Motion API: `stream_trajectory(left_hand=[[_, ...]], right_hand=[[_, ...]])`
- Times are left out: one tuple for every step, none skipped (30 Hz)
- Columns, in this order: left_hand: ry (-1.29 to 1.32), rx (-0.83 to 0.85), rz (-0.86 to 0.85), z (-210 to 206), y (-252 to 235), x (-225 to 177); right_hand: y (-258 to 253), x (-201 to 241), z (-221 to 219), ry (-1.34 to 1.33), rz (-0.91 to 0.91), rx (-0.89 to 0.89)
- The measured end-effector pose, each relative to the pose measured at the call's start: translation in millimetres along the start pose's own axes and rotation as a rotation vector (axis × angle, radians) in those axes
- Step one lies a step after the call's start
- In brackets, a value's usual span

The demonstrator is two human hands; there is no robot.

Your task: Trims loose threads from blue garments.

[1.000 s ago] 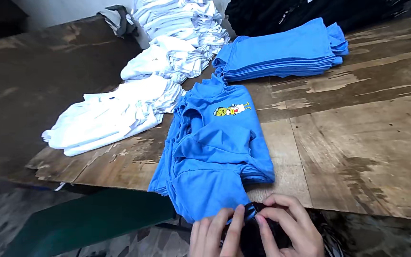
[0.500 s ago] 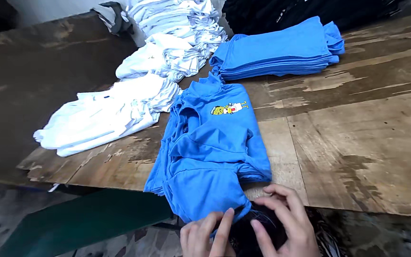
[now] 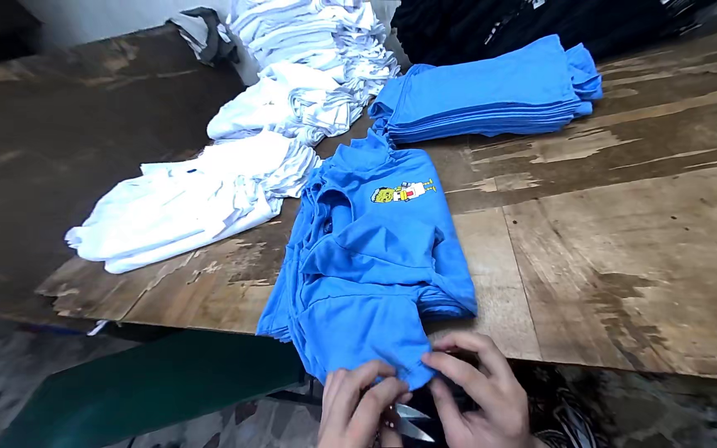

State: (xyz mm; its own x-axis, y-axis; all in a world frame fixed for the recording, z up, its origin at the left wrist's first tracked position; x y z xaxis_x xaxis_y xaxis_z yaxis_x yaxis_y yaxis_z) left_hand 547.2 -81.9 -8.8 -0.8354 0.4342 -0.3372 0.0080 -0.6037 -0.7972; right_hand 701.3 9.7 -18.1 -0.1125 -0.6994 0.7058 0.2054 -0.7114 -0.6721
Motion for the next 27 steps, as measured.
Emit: stream_trajectory(left_hand=[[0.059,0.003,0.001,3,-7,1],[0.111,-0.01,0.017,5,-14,3],[0.162,-0.013,0.056,6,-20,4],[0.217,-0.019,0.111,7,-26,6],[0.272,-0.028,0.161,7,-32,9],[0.328,-0.033,0.198,6,-37,13],[0.383,-0.04,0.232,5,-42,16],[0.423,-0.04,0.26,5,-45,20],[0.453,-0.03,0.281,5,-46,22],[0.483,-0.012,0.302,6,-46,22],[0.508,0.011,0.322,8,-46,21],[0.53,0.037,0.338,11,-45,19],[0.545,0.057,0.344,13,-45,16],[0.537,0.07,0.325,15,-43,14],[0.49,0.082,0.271,18,-40,11],[0.403,0.081,0.186,20,-37,8],[0.278,0.076,0.076,22,-36,4],[0.141,0.075,-0.039,24,-34,-1],[-0.009,0.068,-0.152,25,-33,-7],[-0.149,0.059,-0.258,24,-32,-12],[-0.252,0.053,-0.352,22,-32,-16],[-0.317,0.053,-0.423,18,-33,-17],[-0.355,0.062,-0.465,14,-34,-15],[-0.368,0.08,-0.488,13,-35,-13],[-0.36,0.093,-0.489,12,-35,-11],[-0.342,0.102,-0.469,14,-35,-9],[-0.314,0.101,-0.429,16,-34,-8]], right_hand=[[-6,0,-5,-0.166,-0.018,-0.003],[-12,1,-10,-0.321,-0.071,0.0],[-18,5,-15,-0.442,-0.156,-0.004],[-24,7,-19,-0.513,-0.237,-0.01],[-29,8,-22,-0.547,-0.283,-0.001],[-31,7,-22,-0.535,-0.282,0.054],[-32,6,-20,-0.468,-0.237,0.126],[-31,7,-17,-0.357,-0.178,0.157],[-27,9,-10,-0.2,-0.112,0.147],[-20,10,-3,-0.05,-0.026,0.086],[-14,10,6,0.046,0.054,0.015],[-9,10,18,0.102,0.097,-0.025],[-6,11,28,0.129,0.112,-0.031],[-3,12,36,0.124,0.111,-0.015],[1,14,42,0.11,0.108,0.011],[6,17,47,0.101,0.109,0.033],[10,19,50,0.099,0.114,0.054],[12,21,53,0.096,0.121,0.072],[14,23,53,0.092,0.126,0.08],[15,23,52,0.083,0.125,0.081],[15,24,50,0.072,0.12,0.077],[14,24,48,0.058,0.116,0.072],[13,25,46,0.044,0.113,0.072],[11,25,44,0.034,0.105,0.074],[9,25,44,0.035,0.091,0.09],[7,25,47,0.062,0.07,0.128],[4,24,52,0.124,0.049,0.183]])
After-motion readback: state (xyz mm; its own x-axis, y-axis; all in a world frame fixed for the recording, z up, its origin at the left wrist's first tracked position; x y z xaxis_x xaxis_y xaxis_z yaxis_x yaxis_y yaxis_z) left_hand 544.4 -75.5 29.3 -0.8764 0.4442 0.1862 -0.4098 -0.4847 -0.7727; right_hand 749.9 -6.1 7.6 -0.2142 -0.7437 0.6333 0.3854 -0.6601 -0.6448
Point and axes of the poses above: each hand's wrist, its own y-axis away from the middle knuckle, its own z-axis out of the back of the hand, x = y × z, the point moved 1 cm from there along -y, towards the middle knuckle, and after that the axes turned 11 degrees about -z, right-handed, at the moved point
